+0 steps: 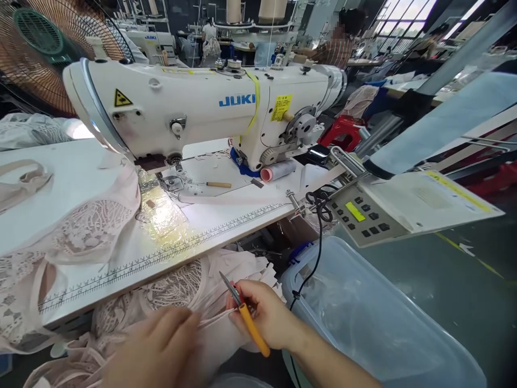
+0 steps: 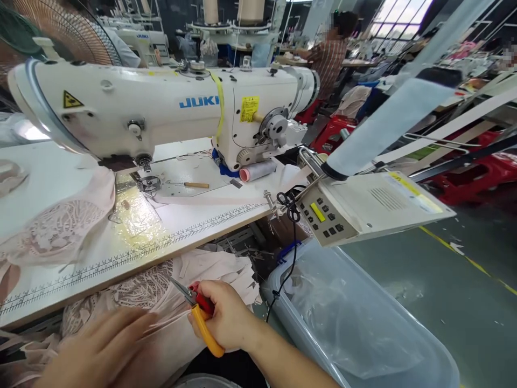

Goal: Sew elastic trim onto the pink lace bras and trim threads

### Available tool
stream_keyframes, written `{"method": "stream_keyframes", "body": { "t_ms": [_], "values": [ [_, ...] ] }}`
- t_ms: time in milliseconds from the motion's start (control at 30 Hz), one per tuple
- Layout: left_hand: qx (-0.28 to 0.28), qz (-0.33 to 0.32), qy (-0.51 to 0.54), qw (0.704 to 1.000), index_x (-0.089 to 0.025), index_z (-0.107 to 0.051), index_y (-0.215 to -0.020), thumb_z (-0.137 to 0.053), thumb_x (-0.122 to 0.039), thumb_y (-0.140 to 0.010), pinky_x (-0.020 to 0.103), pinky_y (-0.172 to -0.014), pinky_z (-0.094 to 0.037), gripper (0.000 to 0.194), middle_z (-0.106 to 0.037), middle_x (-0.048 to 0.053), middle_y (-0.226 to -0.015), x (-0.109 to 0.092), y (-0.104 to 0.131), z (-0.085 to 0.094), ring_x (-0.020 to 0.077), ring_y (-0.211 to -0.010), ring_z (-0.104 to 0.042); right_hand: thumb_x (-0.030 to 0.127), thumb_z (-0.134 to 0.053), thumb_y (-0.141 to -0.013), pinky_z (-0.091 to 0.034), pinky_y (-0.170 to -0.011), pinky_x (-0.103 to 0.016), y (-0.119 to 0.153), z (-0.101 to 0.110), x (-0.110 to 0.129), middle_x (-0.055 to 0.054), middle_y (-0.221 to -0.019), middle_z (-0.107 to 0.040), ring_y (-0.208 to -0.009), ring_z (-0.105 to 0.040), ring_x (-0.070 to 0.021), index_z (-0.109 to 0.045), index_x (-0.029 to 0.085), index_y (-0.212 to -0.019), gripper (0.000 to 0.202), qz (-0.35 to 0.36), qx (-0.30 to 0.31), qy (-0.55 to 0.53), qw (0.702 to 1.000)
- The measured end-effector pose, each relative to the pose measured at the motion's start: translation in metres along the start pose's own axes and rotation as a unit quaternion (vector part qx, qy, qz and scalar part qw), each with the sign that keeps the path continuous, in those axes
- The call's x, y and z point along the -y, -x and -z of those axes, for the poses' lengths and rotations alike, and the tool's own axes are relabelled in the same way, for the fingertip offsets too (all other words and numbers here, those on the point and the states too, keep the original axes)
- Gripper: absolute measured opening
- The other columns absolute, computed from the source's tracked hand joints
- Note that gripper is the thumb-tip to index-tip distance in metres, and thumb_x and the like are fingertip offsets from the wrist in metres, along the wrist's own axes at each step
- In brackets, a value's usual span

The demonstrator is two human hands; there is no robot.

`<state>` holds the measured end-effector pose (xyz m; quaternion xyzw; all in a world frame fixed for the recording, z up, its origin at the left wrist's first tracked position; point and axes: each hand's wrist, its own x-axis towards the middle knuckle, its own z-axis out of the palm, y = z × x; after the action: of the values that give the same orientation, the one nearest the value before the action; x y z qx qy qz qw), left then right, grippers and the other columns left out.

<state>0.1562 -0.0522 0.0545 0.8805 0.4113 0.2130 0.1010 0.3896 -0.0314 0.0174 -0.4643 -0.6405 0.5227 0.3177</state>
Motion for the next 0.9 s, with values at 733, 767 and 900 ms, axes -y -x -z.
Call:
{"method": "stream_keyframes", "body": {
  "t_ms": [733,767,900],
  "values": [
    [0.139,0.232,0.387,0.882,-0.020,-0.059,-0.072,-0.048,-0.027,-0.085,0.024,-0.069,-0.044,0.018,-0.061,0.004,-0.083,-0.024,-0.048,-0.038,0.0182,-0.077,-0.058,0.045,-0.069,-0.064,-0.041,-0.059,-0.026,0.002,0.020,-0.006,-0.002,-0.082,-0.053,-0.067,-0.047,-0.0135,-0.042,0.021,-0.077,0.039,-0.022,0.040,-0.116,0.992],
    [0.139,0.248,0.421,0.861,-0.020,-0.060,-0.073,-0.050,-0.028,-0.085,0.024,-0.069,-0.044,0.018,-0.063,0.004,-0.085,-0.023,-0.047,-0.037,0.0182,-0.078,-0.058,0.050,-0.068,-0.063,-0.042,-0.061,-0.028,0.001,0.026,-0.008,-0.002,-0.083,-0.051,-0.068,-0.046,-0.0148,-0.039,0.021,-0.076,0.043,-0.003,0.044,-0.064,0.997],
    [0.113,0.296,0.506,0.802,-0.019,-0.063,-0.073,-0.055,-0.035,-0.083,0.022,-0.066,-0.045,0.020,-0.065,0.005,-0.086,-0.021,-0.045,-0.029,0.0183,-0.076,-0.059,0.060,-0.062,-0.061,-0.038,-0.061,-0.030,-0.003,0.041,-0.019,0.001,-0.072,-0.042,-0.063,-0.038,-0.0151,-0.028,0.024,-0.070,0.050,0.061,0.082,0.162,0.981]
  ]
}}
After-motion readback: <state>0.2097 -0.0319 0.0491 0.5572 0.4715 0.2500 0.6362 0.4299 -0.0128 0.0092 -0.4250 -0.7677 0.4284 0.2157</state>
